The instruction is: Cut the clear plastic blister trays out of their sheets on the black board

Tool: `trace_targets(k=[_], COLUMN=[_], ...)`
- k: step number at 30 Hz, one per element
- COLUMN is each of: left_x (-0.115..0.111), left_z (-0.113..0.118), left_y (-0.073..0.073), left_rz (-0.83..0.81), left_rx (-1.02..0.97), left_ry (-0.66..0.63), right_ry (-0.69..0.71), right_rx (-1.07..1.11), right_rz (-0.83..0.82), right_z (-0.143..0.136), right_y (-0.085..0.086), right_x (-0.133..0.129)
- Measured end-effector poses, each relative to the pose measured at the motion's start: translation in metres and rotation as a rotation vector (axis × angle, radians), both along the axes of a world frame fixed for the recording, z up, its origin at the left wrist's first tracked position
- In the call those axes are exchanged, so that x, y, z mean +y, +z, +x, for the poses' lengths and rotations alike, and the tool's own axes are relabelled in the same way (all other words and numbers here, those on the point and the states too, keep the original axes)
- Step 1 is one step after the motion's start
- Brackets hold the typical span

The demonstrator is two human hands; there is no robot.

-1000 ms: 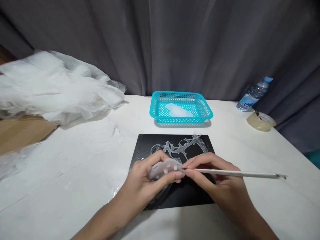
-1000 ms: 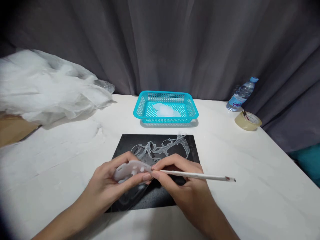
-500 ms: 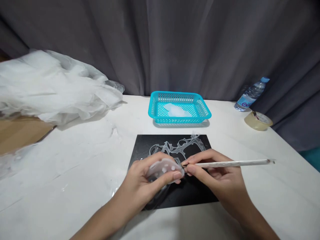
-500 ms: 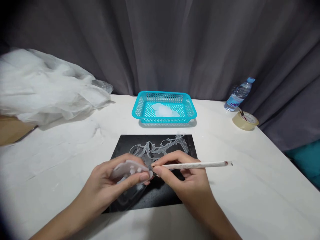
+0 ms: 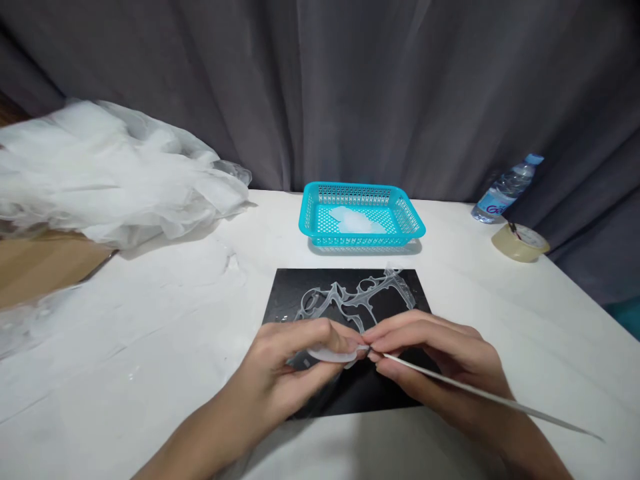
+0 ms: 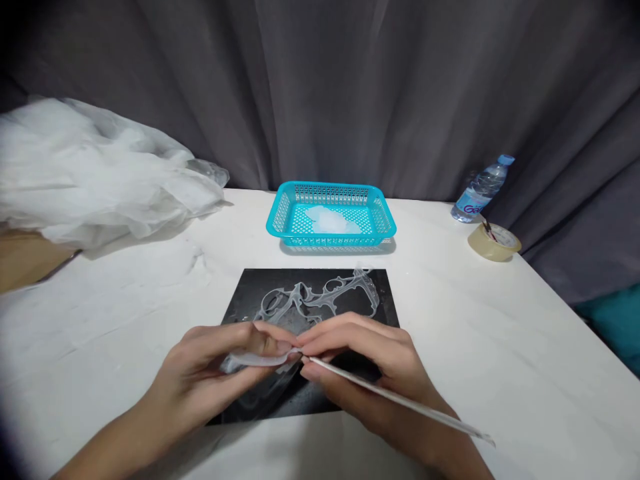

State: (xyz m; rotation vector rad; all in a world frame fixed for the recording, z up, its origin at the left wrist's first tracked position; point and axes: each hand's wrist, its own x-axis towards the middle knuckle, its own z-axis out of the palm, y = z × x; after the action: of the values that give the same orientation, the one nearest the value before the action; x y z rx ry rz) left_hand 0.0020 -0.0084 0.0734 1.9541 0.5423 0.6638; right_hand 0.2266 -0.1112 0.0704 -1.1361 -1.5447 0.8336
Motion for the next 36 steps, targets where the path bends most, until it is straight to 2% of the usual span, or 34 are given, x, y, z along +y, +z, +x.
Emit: trace_targets(k=[7, 18, 28, 36], left_x=[0.0004, -0.0002, 0.0000, -0.0005], left_z=[-0.0024, -0.0053, -0.0067, -0.0071], left_y=[0.0032, 0.0063, -0.0003, -0.0016], left_rz=[0.160, 0.126, 0.144, 0.106], left_rx=[-0.013, 0.085, 0.116, 0.156], left_ry=[-0.059, -0.066, -0.082, -0.076], right_ry=[0.018, 0.000, 0.038, 0.020], right_rx=[-0.071, -0.168, -0.237, -0.239], right_rz=[0.006, 0.059, 0.178, 0.126], right_z=[-0.0011, -0.0031, -0.0030, -0.0034], right_y=[0.0026, 0.0017, -0.0023, 0.0008], right_x=[-0.0038, -0.0028, 0.0010, -0.0008])
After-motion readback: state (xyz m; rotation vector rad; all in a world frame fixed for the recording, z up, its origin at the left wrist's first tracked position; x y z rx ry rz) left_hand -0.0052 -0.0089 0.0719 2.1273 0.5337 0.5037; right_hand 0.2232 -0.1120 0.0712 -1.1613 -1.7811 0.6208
